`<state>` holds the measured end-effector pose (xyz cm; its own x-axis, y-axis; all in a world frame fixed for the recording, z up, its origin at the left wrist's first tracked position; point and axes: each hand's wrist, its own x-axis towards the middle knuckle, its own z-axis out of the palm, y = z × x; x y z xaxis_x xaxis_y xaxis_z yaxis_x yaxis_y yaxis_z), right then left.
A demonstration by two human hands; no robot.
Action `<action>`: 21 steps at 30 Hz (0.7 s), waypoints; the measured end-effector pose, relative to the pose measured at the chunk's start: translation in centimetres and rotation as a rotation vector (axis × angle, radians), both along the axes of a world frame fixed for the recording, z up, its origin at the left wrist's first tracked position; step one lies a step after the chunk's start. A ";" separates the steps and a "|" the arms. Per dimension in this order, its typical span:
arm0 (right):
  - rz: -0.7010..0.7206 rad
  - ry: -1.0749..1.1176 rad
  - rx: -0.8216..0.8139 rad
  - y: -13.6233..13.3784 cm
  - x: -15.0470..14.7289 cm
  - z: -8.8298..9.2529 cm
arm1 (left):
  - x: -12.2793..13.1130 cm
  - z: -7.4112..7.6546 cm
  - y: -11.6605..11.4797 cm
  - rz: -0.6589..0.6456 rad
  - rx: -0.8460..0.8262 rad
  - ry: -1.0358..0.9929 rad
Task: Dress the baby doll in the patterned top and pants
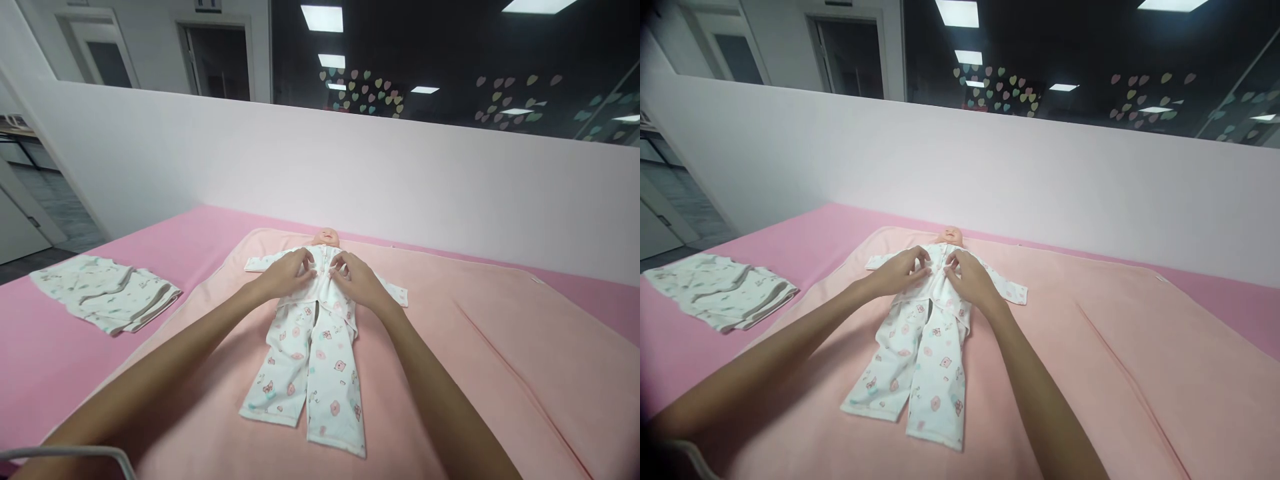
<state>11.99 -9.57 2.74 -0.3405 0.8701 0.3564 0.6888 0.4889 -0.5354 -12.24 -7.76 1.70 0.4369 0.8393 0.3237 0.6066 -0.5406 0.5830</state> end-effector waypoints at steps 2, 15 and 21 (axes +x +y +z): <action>-0.007 0.018 -0.059 1.2 0.3 -0.9 | 1.3 -0.1 1.5 0.053 -0.073 -0.015; 0.022 0.001 -0.035 2.6 0.8 -2.4 | 2.8 -1.4 3.5 0.116 -0.333 -0.155; 0.048 0.172 0.001 2.8 0.0 -2.4 | 2.3 -1.2 4.0 0.004 -0.336 -0.207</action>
<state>11.98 -6.73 0.33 -0.3157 0.8536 0.4144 0.5626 0.5201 -0.6427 -9.93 -3.77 0.54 0.3880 0.9149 0.1116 0.4590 -0.2968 0.8374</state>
